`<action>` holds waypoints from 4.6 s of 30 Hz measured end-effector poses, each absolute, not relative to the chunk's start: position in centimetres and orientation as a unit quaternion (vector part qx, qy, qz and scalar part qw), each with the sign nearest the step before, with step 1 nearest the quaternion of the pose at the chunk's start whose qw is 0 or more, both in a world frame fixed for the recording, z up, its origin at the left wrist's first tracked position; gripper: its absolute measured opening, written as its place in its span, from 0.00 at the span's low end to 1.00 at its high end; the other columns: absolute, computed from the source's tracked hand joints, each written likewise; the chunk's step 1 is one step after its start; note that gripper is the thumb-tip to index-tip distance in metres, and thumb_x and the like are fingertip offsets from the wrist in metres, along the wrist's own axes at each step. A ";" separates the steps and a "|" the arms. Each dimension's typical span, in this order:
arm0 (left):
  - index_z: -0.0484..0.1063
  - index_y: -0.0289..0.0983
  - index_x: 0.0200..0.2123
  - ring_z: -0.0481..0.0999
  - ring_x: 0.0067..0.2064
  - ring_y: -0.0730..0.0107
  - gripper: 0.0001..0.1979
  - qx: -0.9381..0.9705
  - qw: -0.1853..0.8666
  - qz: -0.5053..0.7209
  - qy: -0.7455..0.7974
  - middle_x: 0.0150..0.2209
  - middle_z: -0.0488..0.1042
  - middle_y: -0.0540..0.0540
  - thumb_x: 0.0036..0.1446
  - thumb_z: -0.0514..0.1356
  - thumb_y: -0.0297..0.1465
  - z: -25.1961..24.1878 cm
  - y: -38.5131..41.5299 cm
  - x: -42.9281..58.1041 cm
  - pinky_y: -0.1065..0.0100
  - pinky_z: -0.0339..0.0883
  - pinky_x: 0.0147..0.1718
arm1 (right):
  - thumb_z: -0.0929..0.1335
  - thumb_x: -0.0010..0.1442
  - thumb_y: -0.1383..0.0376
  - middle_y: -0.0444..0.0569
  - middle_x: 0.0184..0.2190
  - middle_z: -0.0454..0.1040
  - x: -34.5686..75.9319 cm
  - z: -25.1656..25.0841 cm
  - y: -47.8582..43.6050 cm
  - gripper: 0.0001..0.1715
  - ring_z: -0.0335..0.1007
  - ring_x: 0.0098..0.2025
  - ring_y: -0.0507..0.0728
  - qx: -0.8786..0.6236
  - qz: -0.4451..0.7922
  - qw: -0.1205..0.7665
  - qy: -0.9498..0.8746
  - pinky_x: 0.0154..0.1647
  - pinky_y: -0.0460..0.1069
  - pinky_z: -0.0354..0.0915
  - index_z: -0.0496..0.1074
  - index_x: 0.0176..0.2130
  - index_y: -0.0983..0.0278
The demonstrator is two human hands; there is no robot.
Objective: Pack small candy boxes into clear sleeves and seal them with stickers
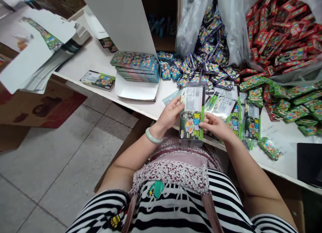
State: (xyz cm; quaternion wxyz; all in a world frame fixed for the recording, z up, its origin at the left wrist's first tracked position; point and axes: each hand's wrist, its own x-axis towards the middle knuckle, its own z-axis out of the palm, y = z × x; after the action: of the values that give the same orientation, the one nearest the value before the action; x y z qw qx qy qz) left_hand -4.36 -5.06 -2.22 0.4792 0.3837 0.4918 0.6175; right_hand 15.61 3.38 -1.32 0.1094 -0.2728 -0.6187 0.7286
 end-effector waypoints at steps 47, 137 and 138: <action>0.76 0.38 0.32 0.78 0.36 0.72 0.07 0.480 0.377 0.600 0.518 0.33 0.78 0.48 0.53 0.70 0.34 3.9 -7.1 -3.9 0.67 0.75 0.36 | 0.73 0.59 0.59 0.47 0.34 0.75 16.0 6.2 2.7 0.08 0.71 0.35 0.54 -0.265 0.487 0.261 -0.790 0.31 0.49 0.66 0.73 0.34 0.60; 0.68 0.40 0.36 0.72 0.36 0.71 0.10 0.580 0.252 0.581 0.513 0.33 0.72 0.50 0.60 0.67 0.35 0.9 -5.8 -2.3 0.66 0.68 0.37 | 0.72 0.57 0.64 0.41 0.23 0.69 12.5 7.0 6.8 0.09 0.62 0.26 0.51 -0.254 0.515 0.084 -0.814 0.28 0.49 0.59 0.69 0.29 0.61; 0.68 0.40 0.36 0.73 0.37 0.71 0.09 0.586 0.248 0.580 0.508 0.34 0.72 0.50 0.60 0.66 0.34 0.8 -5.8 -2.3 0.66 0.68 0.37 | 0.72 0.57 0.65 0.41 0.24 0.70 12.4 7.0 6.9 0.08 0.63 0.27 0.51 -0.251 0.539 0.071 -0.801 0.29 0.49 0.61 0.69 0.29 0.61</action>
State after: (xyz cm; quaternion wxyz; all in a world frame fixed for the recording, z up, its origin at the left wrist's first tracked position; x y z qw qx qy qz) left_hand -2.31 -5.78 0.84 0.2479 0.5858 0.5084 0.5805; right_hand 12.41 6.88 6.95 0.0714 -0.2512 -0.8007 0.5392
